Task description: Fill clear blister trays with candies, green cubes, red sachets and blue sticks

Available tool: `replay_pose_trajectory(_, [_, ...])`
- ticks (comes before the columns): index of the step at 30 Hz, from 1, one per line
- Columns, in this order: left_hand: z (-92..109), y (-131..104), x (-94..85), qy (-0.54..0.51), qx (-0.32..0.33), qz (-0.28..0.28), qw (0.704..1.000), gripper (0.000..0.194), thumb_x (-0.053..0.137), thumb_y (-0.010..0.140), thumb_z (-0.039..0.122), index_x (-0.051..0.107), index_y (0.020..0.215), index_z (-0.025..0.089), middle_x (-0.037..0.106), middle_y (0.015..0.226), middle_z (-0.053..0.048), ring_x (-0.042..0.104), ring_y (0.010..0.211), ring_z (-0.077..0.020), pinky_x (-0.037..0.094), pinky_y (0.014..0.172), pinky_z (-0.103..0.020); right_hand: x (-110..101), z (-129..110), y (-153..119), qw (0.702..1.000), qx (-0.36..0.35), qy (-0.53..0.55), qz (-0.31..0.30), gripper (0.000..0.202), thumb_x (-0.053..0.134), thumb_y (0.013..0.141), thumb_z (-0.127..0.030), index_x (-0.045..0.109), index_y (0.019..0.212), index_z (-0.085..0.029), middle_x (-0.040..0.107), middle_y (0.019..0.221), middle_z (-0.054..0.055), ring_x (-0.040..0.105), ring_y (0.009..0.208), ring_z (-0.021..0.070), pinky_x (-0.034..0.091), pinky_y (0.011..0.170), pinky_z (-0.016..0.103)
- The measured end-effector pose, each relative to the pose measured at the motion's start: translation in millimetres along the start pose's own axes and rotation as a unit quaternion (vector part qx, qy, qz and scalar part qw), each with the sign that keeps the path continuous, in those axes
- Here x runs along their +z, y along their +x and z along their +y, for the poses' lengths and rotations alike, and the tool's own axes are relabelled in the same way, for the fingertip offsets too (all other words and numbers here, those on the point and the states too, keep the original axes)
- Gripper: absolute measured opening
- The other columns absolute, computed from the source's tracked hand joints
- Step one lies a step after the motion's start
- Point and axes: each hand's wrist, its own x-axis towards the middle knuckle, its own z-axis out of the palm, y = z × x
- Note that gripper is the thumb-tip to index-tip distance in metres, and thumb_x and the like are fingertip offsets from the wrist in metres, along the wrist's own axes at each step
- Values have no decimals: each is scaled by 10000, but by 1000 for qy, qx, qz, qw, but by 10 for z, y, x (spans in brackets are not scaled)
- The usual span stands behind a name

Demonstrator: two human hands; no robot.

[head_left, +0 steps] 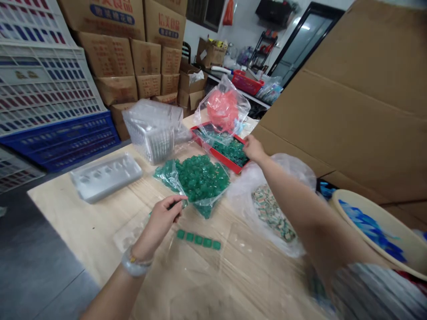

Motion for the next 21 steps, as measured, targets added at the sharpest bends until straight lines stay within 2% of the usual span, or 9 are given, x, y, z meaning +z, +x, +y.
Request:
replay_pose_trajectory(3, [-55, -80, -57, -34, -36, 25, 998, 275, 608, 631, 291, 581, 855, 134, 482, 515, 43, 408, 459, -67, 318, 434, -179, 145, 112, 138, 999, 24, -41, 21, 229, 455, 785, -239, 539, 955, -111, 563, 919, 124, 504, 836, 178, 354, 727, 305])
replay_pose_trajectory(6, [-84, -183, -138, -95, -68, 11, 993, 281, 639, 625, 331, 577, 802, 122, 492, 516, 32, 409, 460, -60, 301, 422, -171, 240, 162, 99, 995, 42, -78, 49, 214, 428, 795, -208, 564, 933, -119, 563, 934, 131, 502, 863, 189, 352, 741, 318])
replay_pose_trajectory(9, [-90, -308, -200, -171, -94, -9, 981, 275, 652, 630, 327, 575, 793, 120, 498, 534, 26, 416, 471, -52, 290, 420, -160, 237, 198, 25, 995, 20, -81, 62, 301, 437, 757, -128, 521, 1046, -145, 514, 1061, 123, 493, 924, 199, 354, 766, 328])
replay_pose_trajectory(11, [-101, -404, -213, -210, -102, -13, 972, 242, 657, 631, 297, 569, 773, 122, 494, 541, 27, 416, 474, -46, 284, 419, -154, 188, 186, -16, 995, 24, -78, 64, 266, 397, 781, -152, 536, 1008, -164, 524, 1015, 114, 489, 937, 223, 357, 776, 365])
replay_pose_trajectory(14, [-142, -557, -199, -254, -109, -24, 961, 200, 641, 647, 258, 568, 775, 123, 494, 559, 23, 414, 473, -42, 278, 414, -153, 139, -1, -157, 994, 22, -53, 92, 229, 361, 795, -179, 560, 908, -203, 540, 893, 104, 487, 921, 250, 361, 772, 412])
replay_pose_trajectory(16, [-179, -654, -184, -278, -122, -26, 952, 205, 640, 645, 239, 569, 800, 125, 508, 592, 16, 421, 474, -41, 272, 407, -154, 180, -280, -433, 993, -33, 6, 110, 214, 380, 766, -136, 559, 855, -213, 539, 868, 97, 487, 894, 233, 370, 770, 390])
replay_pose_trajectory(18, [-216, -737, -181, -302, -134, -20, 944, 218, 654, 629, 227, 568, 802, 126, 519, 620, 10, 431, 480, -41, 269, 402, -154, 291, -645, -912, 985, -119, 105, 67, 201, 370, 767, -124, 556, 770, -203, 548, 784, 76, 501, 786, 192, 394, 720, 347])
replay_pose_trajectory(19, [-233, -772, -187, -316, -135, -13, 939, 216, 660, 621, 225, 566, 788, 126, 522, 624, 8, 434, 481, -41, 268, 402, -154, 365, -833, -1205, 973, -161, 165, -22, 195, 370, 783, -148, 559, 776, -195, 546, 722, 56, 502, 676, 165, 411, 645, 323])
replay_pose_trajectory(21, [-262, -829, -225, -346, -128, -3, 929, 189, 661, 619, 227, 562, 746, 128, 511, 598, 13, 424, 470, -38, 266, 401, -152, 525, -1171, -1796, 909, -256, 250, -215, 214, 469, 787, -241, 551, 981, -204, 562, 771, 34, 511, 626, 134, 432, 588, 286])
